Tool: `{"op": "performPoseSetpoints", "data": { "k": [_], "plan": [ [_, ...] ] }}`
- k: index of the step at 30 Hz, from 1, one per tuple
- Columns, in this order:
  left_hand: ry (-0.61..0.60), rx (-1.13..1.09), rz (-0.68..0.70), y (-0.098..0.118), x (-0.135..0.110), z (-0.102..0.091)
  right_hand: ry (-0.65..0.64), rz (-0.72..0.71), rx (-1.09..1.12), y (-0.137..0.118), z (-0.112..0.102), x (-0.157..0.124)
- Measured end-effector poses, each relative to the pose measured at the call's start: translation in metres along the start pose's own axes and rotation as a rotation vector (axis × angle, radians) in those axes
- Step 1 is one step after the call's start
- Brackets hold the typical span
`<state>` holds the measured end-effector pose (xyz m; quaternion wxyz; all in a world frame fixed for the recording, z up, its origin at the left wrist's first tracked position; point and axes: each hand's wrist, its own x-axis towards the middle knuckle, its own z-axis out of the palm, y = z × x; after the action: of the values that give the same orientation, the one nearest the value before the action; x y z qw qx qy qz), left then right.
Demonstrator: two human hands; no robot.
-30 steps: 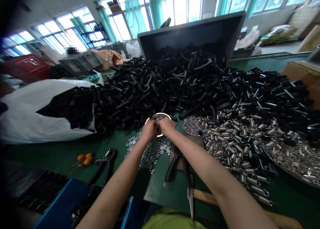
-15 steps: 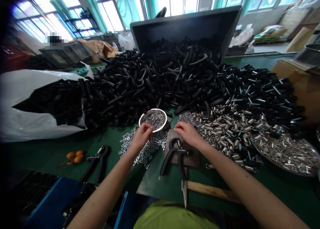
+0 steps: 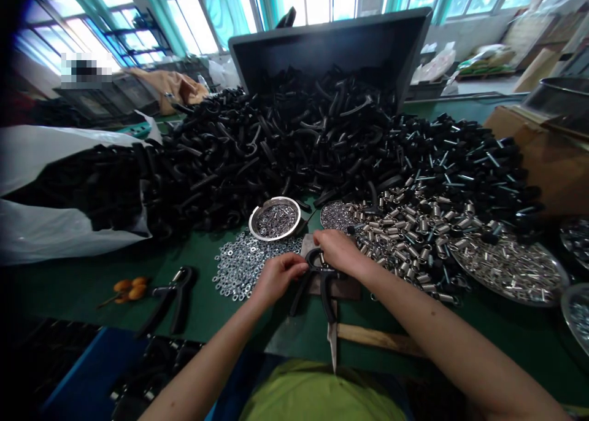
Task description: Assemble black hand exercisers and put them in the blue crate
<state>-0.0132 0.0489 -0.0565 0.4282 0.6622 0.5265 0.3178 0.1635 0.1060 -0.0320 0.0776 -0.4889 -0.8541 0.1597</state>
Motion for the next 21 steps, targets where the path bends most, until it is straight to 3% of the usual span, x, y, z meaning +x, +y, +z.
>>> {"op": "performPoseSetpoints", "data": {
  "k": [4,7,11,12,14,16,19,21],
  "plan": [
    [0.069,0.251,0.129,0.004,0.006,0.007,-0.035,-0.036,-0.128,-0.019,0.002,0.005],
    [0.067,0.337,0.169,0.006,0.009,0.013,-0.045,-0.036,-0.181,-0.021,-0.007,-0.007],
    [0.045,0.435,0.198,0.004,0.011,0.018,-0.008,0.010,-0.157,-0.011,-0.022,-0.066],
    [0.044,0.476,0.211,0.004,0.012,0.019,-0.048,0.028,-0.127,-0.009,-0.022,-0.087],
    [0.026,0.606,0.265,0.005,0.012,0.020,-0.143,0.053,-0.093,-0.005,-0.013,-0.128],
    [-0.020,0.766,0.356,0.006,0.011,0.021,-0.150,0.077,-0.119,-0.002,0.003,-0.162],
    [-0.057,0.900,0.444,0.009,0.007,0.022,-0.067,0.138,-0.135,0.000,0.023,-0.189],
    [-0.035,0.913,0.448,0.010,0.002,0.022,-0.041,0.156,-0.113,0.002,0.021,-0.195]
  ]
}}
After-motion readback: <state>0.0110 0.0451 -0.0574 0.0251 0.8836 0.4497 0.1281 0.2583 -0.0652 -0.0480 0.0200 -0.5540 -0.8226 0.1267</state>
